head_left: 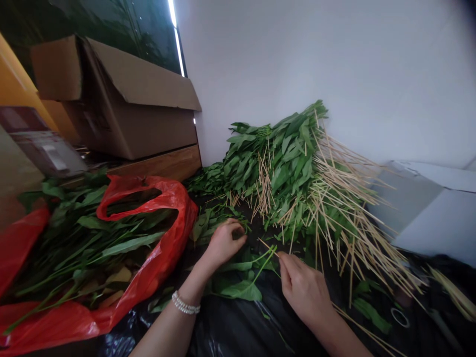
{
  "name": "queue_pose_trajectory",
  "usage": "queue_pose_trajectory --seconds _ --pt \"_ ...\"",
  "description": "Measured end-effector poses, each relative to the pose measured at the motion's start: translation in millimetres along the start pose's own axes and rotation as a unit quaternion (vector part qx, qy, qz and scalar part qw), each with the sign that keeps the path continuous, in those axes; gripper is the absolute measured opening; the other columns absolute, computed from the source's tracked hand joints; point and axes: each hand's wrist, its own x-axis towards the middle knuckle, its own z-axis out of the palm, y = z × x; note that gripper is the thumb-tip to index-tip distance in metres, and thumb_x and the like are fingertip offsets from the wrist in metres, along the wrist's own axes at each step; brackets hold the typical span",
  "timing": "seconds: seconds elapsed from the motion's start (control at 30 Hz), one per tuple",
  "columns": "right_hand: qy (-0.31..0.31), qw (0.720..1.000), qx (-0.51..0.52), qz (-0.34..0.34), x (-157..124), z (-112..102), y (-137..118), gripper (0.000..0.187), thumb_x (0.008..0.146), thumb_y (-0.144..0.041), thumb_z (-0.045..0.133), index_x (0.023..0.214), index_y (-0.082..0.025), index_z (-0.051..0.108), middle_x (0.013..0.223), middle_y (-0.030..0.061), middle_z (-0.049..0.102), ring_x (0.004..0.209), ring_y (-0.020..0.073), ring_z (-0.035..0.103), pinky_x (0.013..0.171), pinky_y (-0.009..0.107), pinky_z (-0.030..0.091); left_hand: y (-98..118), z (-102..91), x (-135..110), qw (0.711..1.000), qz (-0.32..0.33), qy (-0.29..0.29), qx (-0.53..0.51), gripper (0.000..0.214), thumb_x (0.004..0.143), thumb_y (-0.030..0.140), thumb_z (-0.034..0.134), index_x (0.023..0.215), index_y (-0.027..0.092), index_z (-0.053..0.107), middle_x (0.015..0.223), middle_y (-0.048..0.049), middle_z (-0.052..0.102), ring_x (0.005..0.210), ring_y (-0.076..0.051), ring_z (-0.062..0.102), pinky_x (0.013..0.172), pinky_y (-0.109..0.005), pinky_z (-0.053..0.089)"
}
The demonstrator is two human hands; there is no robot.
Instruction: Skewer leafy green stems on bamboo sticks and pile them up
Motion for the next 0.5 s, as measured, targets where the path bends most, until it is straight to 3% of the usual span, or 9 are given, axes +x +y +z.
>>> queue_pose_trajectory --seconds 0.1,0.2,0.27,0.37,0.43,0.5 --pt "-0.005 1.0 -0.001 0.004 0 -1 0 0.028 0.094 -0.018 0.034 0.1 -0.017 0.062 0.08 0.0029 0.066 0.071 0.0126 0.065 0.06 0.021 0.042 13 -5.9 0 0.991 0.04 -0.025 -0.121 0.008 0.073 0.017 0.058 0.065 0.018 0.059 0.115 -0.0082 0.063 0.112 -0.024 0.055 0.095 -0.034 0.041" --pt "-0.007 1.0 -0.001 0.005 0 -1 0 0.028 0.093 -0.018 0.035 0.1 -0.018 0.062 0.08 0.0025 0.067 0.07 0.0125 0.065 0.059 0.021 0.042 17 -8.4 -1 0.977 0.011 -0.085 -0.195 0.017 0.078 0.018 0.049 0.064 0.018 0.058 0.094 -0.0056 0.07 0.095 -0.021 0.063 0.085 -0.031 0.047" --pt "-0.004 1.0 -0.002 0.004 0 -1 0 0.028 0.093 -0.018 0.035 0.099 -0.018 0.062 0.08 0.0023 0.067 0.069 0.0124 0.065 0.058 0.021 0.042 12 -6.2 -1 0.982 -0.023 -0.083 -0.17 0.02 0.08 0.019 0.045 0.067 0.018 0.059 0.078 -0.0031 0.069 0.081 -0.019 0.064 0.077 -0.029 0.049" --pt "0.004 1.0 -0.002 0.004 0 0 0 0.028 0.093 -0.018 0.035 0.098 -0.017 0.062 0.081 0.0028 0.067 0.07 0.012 0.065 0.06 0.021 0.043 0 0.0 0 0.995 -0.073 0.041 -0.046 0.019 0.074 0.015 0.049 0.087 0.019 0.063 0.084 -0.0028 0.069 0.085 -0.021 0.063 0.081 -0.033 0.049" --pt "0.006 1.0 0.0 0.004 0 0 0 0.028 0.093 -0.017 0.035 0.099 -0.017 0.062 0.082 0.0032 0.068 0.07 0.0119 0.065 0.061 0.021 0.043 -6 2.6 1 0.989 -0.069 0.126 0.019 0.042 0.069 0.007 0.05 0.109 0.02 0.058 0.103 -0.0053 0.067 0.099 -0.024 0.06 0.089 -0.037 0.046" --pt "0.003 1.0 0.001 0.006 0 0 1 0.028 0.093 -0.017 0.035 0.1 -0.017 0.062 0.082 0.0032 0.068 0.071 0.0123 0.065 0.061 0.021 0.043 -8 3.1 2 0.985 -0.037 0.161 0.051 0.056 0.067 0.002 0.047 0.119 0.021 0.053 0.115 -0.0066 0.063 0.109 -0.024 0.055 0.095 -0.039 0.042"
